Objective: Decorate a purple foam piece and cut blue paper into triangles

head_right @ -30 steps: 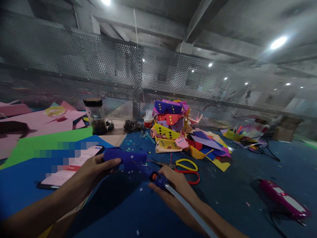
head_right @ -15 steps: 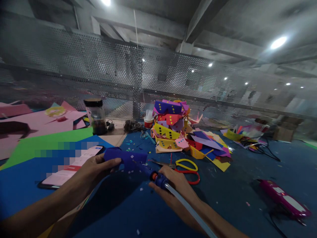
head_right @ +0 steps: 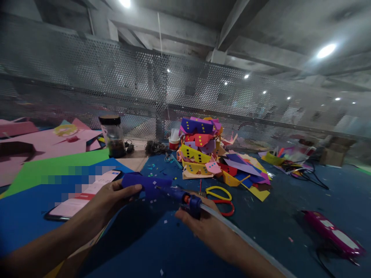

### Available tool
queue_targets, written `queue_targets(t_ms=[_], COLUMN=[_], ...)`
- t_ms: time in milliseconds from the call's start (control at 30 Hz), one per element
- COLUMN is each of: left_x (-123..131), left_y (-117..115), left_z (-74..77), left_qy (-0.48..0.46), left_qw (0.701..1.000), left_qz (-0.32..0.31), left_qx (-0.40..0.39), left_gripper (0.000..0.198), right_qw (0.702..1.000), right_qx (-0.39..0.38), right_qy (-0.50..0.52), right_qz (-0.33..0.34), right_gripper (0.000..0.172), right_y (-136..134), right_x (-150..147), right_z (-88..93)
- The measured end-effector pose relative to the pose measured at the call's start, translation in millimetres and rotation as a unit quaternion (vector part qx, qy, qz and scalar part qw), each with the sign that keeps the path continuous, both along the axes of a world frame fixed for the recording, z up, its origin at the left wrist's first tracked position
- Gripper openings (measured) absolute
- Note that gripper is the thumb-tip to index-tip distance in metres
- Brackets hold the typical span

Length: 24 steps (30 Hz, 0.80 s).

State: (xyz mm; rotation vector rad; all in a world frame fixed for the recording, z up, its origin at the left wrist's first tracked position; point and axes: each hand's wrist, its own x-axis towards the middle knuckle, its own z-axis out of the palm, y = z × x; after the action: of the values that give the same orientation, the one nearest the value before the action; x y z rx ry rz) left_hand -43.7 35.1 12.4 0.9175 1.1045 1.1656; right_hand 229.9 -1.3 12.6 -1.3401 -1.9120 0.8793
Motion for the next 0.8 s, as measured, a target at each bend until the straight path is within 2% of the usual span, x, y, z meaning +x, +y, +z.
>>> queue_targets(t_ms=[100, 233, 433, 600, 800], left_x=[-0.1, -0.5, -0.9, -1.0, -4.2], left_y=[0.6, 2.4, 3.3, 4.1, 9.2], left_z=[0.3, -1.4, 0.5, 7.6, 1.2], left_qy=[-0.002, -0.013, -0.033, -0.03, -0.016], left_qw=[1.0, 1.0, 0.999, 0.998, 0.998], left_qz=[-0.003, -0.008, 0.007, 0.051, 0.049], left_qx=[-0.001, -0.003, 0.005, 0.019, 0.043], left_gripper=[0.033, 0.032, 0.033, 0.037, 0.039], right_qw=[0.996, 0.983, 0.966, 0.976, 0.979], right_qx=[-0.077, -0.126, -0.199, -0.178, -0.191], right_qy=[0.046, 0.125, 0.152, 0.107, 0.01], right_qz=[0.013, 0.047, 0.069, 0.071, 0.063], right_gripper=[0.044, 0.045, 0.048, 0.045, 0.045], right_y=[4.1, 8.3, 9.4, 11.3, 12.2], right_x=[0.1, 0.0, 2.5, 11.0, 28.0], right_z=[-6.8, -6.2, -0.9, 7.7, 20.4])
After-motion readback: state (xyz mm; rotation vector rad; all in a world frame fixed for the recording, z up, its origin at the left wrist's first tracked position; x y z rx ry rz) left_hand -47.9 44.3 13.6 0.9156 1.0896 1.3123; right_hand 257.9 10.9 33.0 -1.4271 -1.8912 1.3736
